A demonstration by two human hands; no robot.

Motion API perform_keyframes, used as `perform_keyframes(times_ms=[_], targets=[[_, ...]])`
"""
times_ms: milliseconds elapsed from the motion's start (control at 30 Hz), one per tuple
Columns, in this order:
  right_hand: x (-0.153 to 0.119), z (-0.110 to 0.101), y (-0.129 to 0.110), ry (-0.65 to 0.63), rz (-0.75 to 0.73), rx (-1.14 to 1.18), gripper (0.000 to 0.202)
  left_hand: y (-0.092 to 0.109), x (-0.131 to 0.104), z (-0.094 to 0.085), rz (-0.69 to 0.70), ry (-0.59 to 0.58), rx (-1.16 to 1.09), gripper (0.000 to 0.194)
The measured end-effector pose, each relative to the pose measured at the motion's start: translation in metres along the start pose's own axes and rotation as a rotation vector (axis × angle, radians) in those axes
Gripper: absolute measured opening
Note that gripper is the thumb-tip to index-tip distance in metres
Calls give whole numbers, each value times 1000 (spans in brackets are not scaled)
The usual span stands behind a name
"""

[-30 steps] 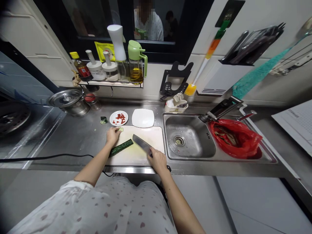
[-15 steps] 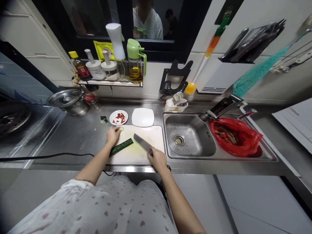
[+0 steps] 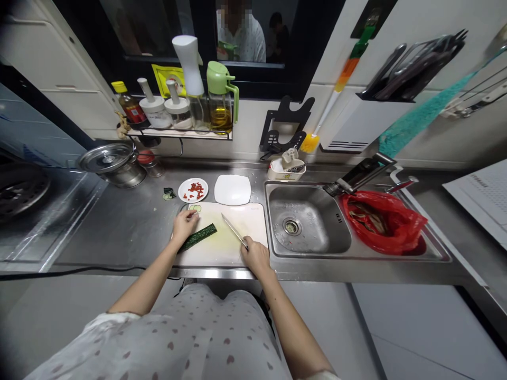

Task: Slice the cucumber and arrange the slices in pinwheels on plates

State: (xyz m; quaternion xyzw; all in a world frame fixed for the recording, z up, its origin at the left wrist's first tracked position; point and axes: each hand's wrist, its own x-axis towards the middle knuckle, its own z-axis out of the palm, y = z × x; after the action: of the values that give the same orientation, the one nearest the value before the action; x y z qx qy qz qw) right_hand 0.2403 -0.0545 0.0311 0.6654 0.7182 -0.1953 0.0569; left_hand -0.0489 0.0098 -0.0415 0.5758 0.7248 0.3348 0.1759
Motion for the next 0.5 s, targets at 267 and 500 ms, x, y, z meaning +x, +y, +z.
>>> perform_keyframes(times_ms=[267,500], targets=[[10,-1,-17,-52,-43,-21,35,20,-34,-6,153,-206,19,28],[11,-2,-26,-104,-81,-38,34,25,-36,-11,120,-370,163,34]])
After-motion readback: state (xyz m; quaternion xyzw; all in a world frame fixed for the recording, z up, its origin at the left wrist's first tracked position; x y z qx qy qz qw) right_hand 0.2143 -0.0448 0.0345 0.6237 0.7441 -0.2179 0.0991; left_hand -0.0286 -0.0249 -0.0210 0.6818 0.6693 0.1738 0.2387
